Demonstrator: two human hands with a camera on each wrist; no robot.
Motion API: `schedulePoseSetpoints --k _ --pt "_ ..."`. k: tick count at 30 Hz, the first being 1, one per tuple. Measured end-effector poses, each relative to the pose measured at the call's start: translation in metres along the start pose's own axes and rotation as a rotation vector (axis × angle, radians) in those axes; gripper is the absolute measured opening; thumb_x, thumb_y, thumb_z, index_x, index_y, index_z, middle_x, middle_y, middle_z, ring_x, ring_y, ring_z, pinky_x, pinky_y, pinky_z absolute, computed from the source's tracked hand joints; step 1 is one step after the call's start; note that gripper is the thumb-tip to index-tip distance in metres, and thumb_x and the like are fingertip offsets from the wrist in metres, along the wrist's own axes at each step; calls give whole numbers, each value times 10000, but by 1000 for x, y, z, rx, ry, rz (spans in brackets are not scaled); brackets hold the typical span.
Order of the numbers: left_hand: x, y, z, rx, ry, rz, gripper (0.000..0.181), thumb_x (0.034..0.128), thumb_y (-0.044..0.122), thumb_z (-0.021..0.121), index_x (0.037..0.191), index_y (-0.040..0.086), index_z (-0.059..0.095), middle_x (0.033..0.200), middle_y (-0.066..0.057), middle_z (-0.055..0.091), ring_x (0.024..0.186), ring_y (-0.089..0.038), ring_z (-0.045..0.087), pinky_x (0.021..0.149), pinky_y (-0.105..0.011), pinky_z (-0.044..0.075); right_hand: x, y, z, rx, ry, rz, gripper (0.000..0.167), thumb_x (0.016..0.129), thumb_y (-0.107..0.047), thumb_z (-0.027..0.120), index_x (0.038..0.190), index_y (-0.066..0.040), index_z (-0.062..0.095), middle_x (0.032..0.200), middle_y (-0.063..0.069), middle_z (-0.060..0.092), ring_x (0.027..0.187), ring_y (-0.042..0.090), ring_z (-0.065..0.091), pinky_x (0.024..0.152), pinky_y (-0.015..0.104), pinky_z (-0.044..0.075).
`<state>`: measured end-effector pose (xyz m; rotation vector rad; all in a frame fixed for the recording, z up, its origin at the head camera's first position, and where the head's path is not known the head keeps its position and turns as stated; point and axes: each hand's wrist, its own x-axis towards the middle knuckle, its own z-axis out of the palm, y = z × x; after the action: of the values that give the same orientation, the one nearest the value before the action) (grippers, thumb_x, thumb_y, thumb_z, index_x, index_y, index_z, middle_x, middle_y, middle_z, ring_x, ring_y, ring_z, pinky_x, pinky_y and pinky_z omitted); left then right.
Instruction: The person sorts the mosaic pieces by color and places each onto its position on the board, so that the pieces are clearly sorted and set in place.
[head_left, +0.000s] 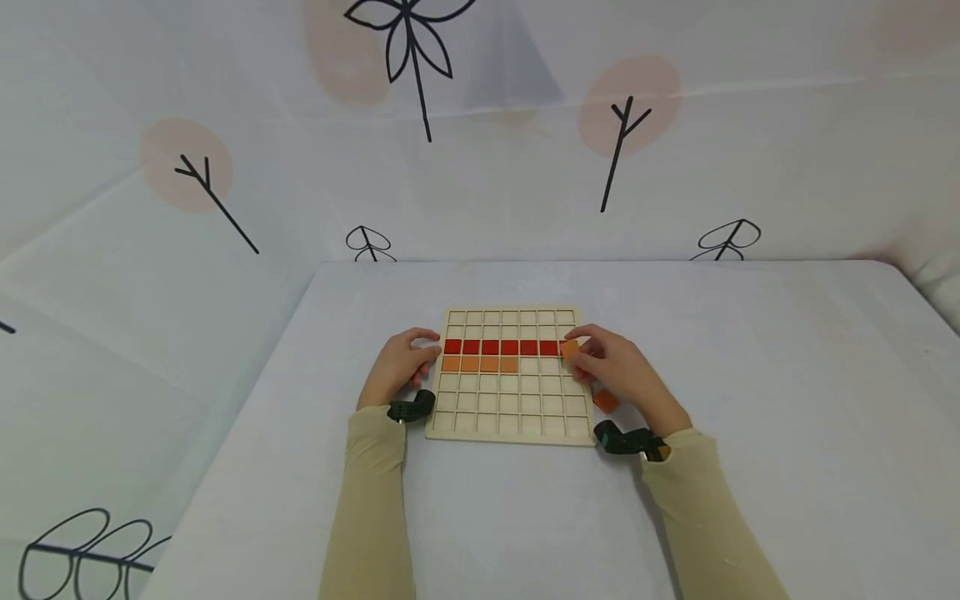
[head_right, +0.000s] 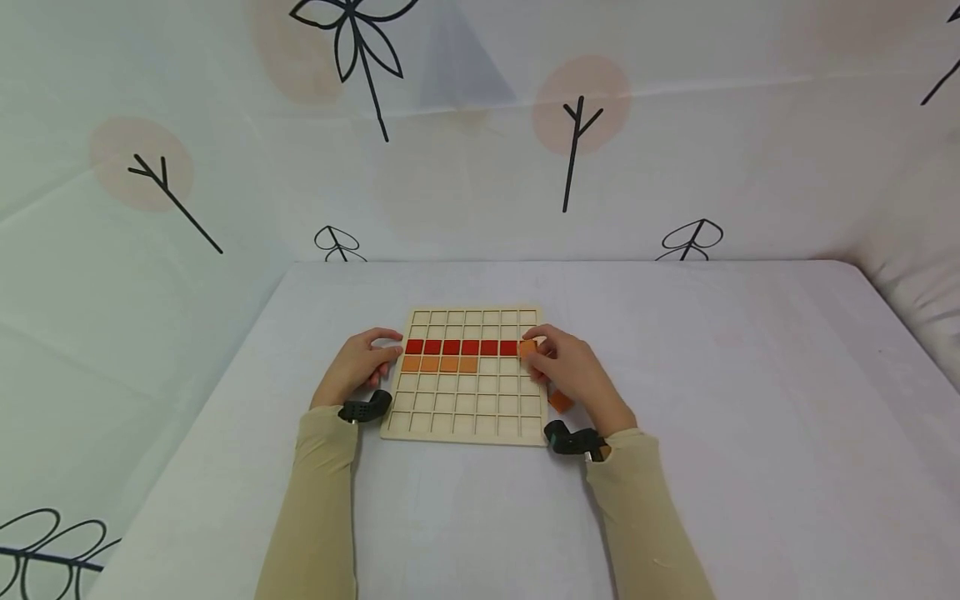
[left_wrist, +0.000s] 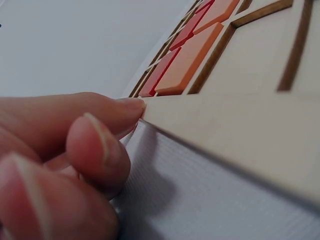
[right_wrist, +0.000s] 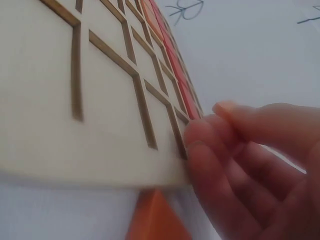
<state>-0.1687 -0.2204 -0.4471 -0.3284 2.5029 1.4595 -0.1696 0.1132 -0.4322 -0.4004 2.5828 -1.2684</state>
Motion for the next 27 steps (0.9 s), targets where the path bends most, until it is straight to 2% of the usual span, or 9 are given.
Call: schedulePoseSetpoints --k 4,8,17,21,27 --pt "1 0 0 6 0 0 249 827 320 623 1061 248 576 590 -62 529 434 -150 445 425 -251 392 1 -4 3 -19 23 11 299 862 -257 583 1141 -165 526 849 36 580 771 184 538 701 319 421" --pt "1 -1 0 14 3 5 249 829 319 620 1063 244 576 590 -59 528 436 -150 449 426 -250 395 3 -6 6 -53 27 16 341 845 -285 602 1162 -169 555 916 25 584 839 184 515 746 332 403" --pt "-1 0 1 22 12 -3 243 829 323 618 1056 247 577 591 -61 530 439 -152 444 430 -251 393 5 -11 16 -97 -6 -20 434 823 -263 638 1214 -104 538 945 24 606 846 166 562 826 387 410" --pt "-2 0 1 23 13 -4 248 833 325 613 1064 245 573 588 -56 527 437 -147 443 428 -251 390 4 -13 18 -90 -10 -19 457 812 -304 650 1206 -100 544 932 19 607 795 157 565 820 380 412" --pt "-1 1 1 24 12 -2 250 836 321 610 1070 242 571 580 -54 525 431 -145 439 426 -251 392 3 -14 21 -106 -5 -37 423 807 -343 646 1171 -140 570 894 -9 596 808 156 528 771 342 410"
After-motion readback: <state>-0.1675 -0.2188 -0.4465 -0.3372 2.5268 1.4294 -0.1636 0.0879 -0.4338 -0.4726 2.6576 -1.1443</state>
